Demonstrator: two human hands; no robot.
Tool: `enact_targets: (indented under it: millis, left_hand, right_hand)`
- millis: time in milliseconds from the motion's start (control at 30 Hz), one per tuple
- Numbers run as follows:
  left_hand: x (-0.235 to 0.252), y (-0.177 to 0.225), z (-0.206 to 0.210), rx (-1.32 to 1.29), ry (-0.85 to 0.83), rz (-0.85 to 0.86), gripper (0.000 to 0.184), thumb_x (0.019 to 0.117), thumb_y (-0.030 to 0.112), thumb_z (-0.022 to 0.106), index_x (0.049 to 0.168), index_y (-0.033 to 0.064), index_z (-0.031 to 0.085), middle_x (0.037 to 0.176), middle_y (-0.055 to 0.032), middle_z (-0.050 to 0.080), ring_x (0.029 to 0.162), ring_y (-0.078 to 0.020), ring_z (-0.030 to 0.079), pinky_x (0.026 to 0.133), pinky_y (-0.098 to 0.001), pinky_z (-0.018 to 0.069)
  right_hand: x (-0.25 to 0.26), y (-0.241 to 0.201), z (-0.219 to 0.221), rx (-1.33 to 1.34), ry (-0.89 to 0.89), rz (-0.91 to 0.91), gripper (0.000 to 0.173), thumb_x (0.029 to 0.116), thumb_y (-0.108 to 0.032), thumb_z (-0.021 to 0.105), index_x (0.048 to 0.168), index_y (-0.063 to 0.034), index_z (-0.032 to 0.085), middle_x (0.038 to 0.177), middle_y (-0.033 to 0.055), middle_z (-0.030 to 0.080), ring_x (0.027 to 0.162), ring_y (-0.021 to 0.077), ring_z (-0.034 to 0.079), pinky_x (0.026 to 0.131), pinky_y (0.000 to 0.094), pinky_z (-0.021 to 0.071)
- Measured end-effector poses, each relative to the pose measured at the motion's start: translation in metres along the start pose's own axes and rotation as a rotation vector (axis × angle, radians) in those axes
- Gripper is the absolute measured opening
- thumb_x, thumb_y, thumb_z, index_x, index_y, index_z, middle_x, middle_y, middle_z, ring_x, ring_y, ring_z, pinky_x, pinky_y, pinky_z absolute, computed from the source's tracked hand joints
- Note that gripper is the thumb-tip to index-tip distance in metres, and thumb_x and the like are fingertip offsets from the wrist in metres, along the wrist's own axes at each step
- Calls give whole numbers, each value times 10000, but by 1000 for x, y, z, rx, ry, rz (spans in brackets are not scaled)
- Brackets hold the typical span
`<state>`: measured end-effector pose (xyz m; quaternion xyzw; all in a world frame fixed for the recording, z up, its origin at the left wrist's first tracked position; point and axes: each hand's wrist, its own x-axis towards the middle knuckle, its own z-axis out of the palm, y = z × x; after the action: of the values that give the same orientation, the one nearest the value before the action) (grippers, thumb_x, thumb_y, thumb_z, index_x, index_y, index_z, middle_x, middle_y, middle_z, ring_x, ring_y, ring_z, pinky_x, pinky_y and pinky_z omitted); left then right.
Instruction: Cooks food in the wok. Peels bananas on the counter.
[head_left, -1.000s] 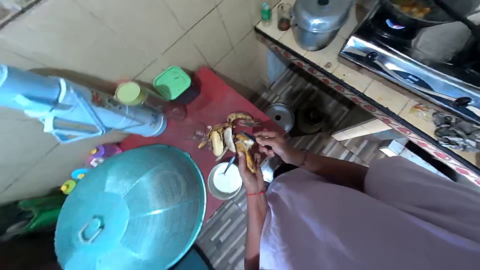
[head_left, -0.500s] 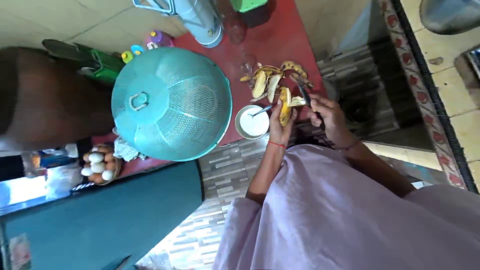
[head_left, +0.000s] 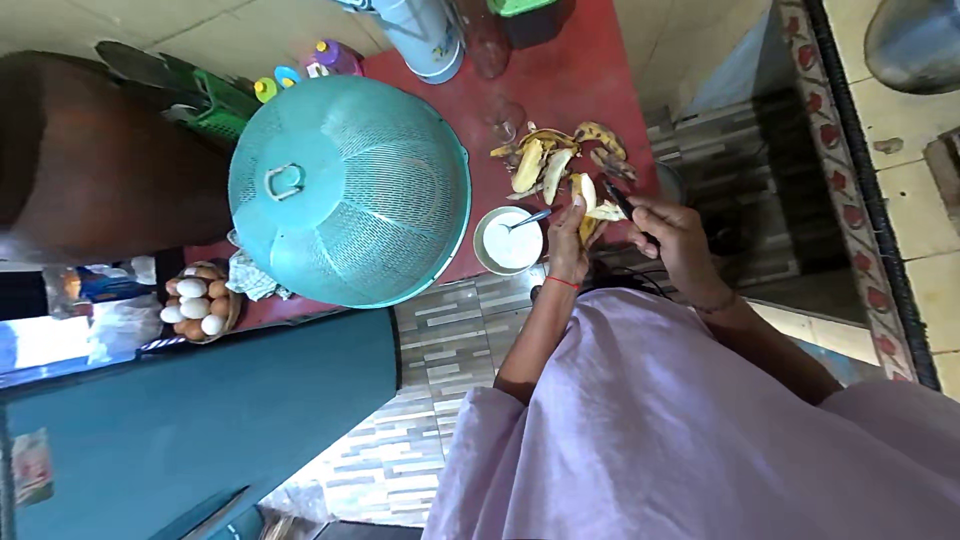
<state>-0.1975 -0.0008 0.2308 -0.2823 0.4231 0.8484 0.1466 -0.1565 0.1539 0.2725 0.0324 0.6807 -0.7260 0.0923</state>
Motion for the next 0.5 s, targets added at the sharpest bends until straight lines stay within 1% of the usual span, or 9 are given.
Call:
enact_targets:
  millis: [100, 200, 267, 333, 367, 400, 433, 467, 500]
  left_hand:
    - [11, -5, -5, -41, 66, 57, 266, 1077, 266, 495, 1169, 52, 625, 978, -65, 701, 867, -145, 686, 777, -318, 589]
    - [16, 3, -10, -113, 65, 125, 282, 1096, 282, 443, 1173, 65, 605, 986, -56, 697, 868, -132, 686, 768, -292, 588]
    - [20, 12, -13, -161, 61, 191, 305, 1109, 282, 391, 1206, 60, 577, 1019, -69, 692, 909, -158, 686, 818, -325, 586]
    - [25, 22, -17, -226, 105, 233, 304, 1118, 285, 359, 1234, 73, 543, 1039, -72, 695, 935, -172, 696, 845, -343, 592]
    - [28, 28, -20, -241, 115, 249, 322, 1123, 291, 344, 1277, 73, 522, 1072, -88, 692, 961, -192, 699, 862, -362, 591]
    - [29, 33, -23, -236, 104, 265, 335, 1125, 294, 325, 1303, 75, 506, 1099, -103, 697, 978, -210, 703, 866, -378, 590]
    - [29, 36, -27, -213, 70, 277, 352, 1127, 301, 306, 1345, 80, 473, 1130, -117, 697, 1000, -226, 708, 877, -390, 594]
    - [28, 39, -31, -196, 24, 283, 368, 1127, 305, 291, 1396, 90, 421, 1166, -134, 688, 1028, -244, 703, 894, -403, 589]
    - [25, 41, -31, -183, 1, 289, 380, 1126, 307, 289, 1420, 91, 396, 1176, -148, 687, 1033, -258, 703, 899, -414, 586]
  right_hand:
    - [-2, -3, 1, 16, -38, -33, 281, 1079, -142, 474, 1249, -62, 683, 644, -21, 532, 471, 30, 423, 428, 156, 363]
    - [0, -15, 2, 81, -53, -34, 275, 1064, -101, 463, 1192, -19, 692, 660, -60, 573, 509, -5, 469, 465, 136, 395]
    - [-2, -29, 0, 85, -53, -19, 280, 1068, -120, 444, 1123, -47, 708, 647, -67, 568, 507, -1, 474, 473, 144, 408]
    - [-3, -42, -6, 69, -44, -17, 274, 1076, -177, 437, 1043, -100, 697, 633, -65, 557, 488, 8, 467, 466, 151, 411]
    - [1, -46, -10, 70, -42, -51, 267, 1084, -186, 431, 1047, -110, 684, 646, -75, 562, 494, 4, 472, 474, 152, 423]
    - [6, -48, -14, 83, -43, -91, 270, 1092, -187, 427, 1118, -106, 683, 672, -85, 570, 511, -1, 485, 490, 155, 444]
    - [15, -49, -18, 94, -36, -118, 279, 1095, -190, 427, 1157, -101, 684, 684, -92, 572, 520, 0, 489, 501, 163, 451]
    - [26, -49, -20, 85, -12, -122, 260, 1091, -193, 426, 1112, -114, 672, 681, -104, 582, 516, -6, 494, 493, 162, 453]
    - [40, -47, -20, 76, 14, -111, 252, 1083, -180, 423, 1106, -100, 661, 691, -106, 592, 513, -9, 493, 475, 161, 442]
